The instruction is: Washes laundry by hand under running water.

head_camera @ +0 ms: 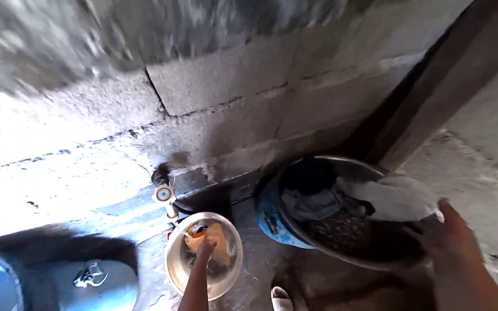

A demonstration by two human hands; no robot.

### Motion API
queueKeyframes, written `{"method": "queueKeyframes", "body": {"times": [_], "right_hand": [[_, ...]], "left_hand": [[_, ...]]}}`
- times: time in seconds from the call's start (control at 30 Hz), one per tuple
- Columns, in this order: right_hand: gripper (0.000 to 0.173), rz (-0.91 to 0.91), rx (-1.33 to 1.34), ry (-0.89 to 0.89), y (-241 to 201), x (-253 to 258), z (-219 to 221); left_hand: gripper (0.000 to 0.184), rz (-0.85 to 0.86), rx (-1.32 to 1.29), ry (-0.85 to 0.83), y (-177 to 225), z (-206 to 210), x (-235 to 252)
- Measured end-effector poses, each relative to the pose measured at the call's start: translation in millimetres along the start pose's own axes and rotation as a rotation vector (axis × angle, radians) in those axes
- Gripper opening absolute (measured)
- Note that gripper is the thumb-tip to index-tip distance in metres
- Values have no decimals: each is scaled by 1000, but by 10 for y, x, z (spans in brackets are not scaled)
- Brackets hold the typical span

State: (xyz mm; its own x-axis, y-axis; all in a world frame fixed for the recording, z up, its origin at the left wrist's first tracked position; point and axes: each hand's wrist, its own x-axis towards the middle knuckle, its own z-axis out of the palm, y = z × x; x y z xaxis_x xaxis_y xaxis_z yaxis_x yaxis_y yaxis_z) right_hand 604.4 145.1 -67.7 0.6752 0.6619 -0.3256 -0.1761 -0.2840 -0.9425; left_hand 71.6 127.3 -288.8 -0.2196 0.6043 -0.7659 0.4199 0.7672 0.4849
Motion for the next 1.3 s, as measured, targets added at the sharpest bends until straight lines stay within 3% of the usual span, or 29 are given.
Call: {"method": "queueKeyframes", "body": {"times": [0.17, 0.2, 0.33, 0.43, 0.5, 0.57, 0.63, 0.73, 0.8, 0.87, 0.93, 1.0, 1.07, 1.13, 1.3], "right_hand": [[62, -168, -71, -21, 400, -162, -219], [60, -212, -77, -29, 437, -209, -232], [60, -439, -139, -102, 495, -542, -46], [52, -584, -117, -326, 638, -975, 358], [40, -418, -82, -493, 844, -1396, 820], [38, -54, -159, -672, 1080, -1863, 1352], [45, 345, -280, -832, 1320, -2284, 1890], [69, 758, -185, -858, 1654, -2795, 2477], [73, 866, -6, -827, 1662, -3039, 2743], [52, 800, 189, -799, 1558, -3266, 2894], [29, 674, 212, -780, 1444, -3428, 2958], [32, 507, 51, -874, 1376, -3496, 2996], [49, 383, -134, -989, 1335, -3537, 3059], [59, 348, -226, -994, 1304, -3593, 3104], [51, 104, -495, -957, 1380, -3474, 3115]], "left_hand": [[106, 62, 378, 12, -118, 499, 389], [103, 46, 413, 3, -207, 594, 428], [60, -87, 601, -118, -261, 653, 201], [43, -28, 600, -35, -84, 414, -197], [35, 89, 508, 63, -5, 141, -538], [29, 224, 323, 154, 61, -189, -899], [26, 364, 137, 240, 209, -566, -1325], [19, 574, -99, 257, 487, -1026, -2001], [13, 654, -240, 217, 625, -1224, -2363], [16, 666, -399, 247, 608, -1323, -2441], [37, 596, -567, 343, 445, -1350, -2214], [53, 486, -703, 295, 217, -1310, -1879], [53, 468, -792, 237, 73, -1116, -1663], [50, 468, -809, 274, 76, -878, -1611], [43, 347, -426, 509, 272, -728, -1669]]}}
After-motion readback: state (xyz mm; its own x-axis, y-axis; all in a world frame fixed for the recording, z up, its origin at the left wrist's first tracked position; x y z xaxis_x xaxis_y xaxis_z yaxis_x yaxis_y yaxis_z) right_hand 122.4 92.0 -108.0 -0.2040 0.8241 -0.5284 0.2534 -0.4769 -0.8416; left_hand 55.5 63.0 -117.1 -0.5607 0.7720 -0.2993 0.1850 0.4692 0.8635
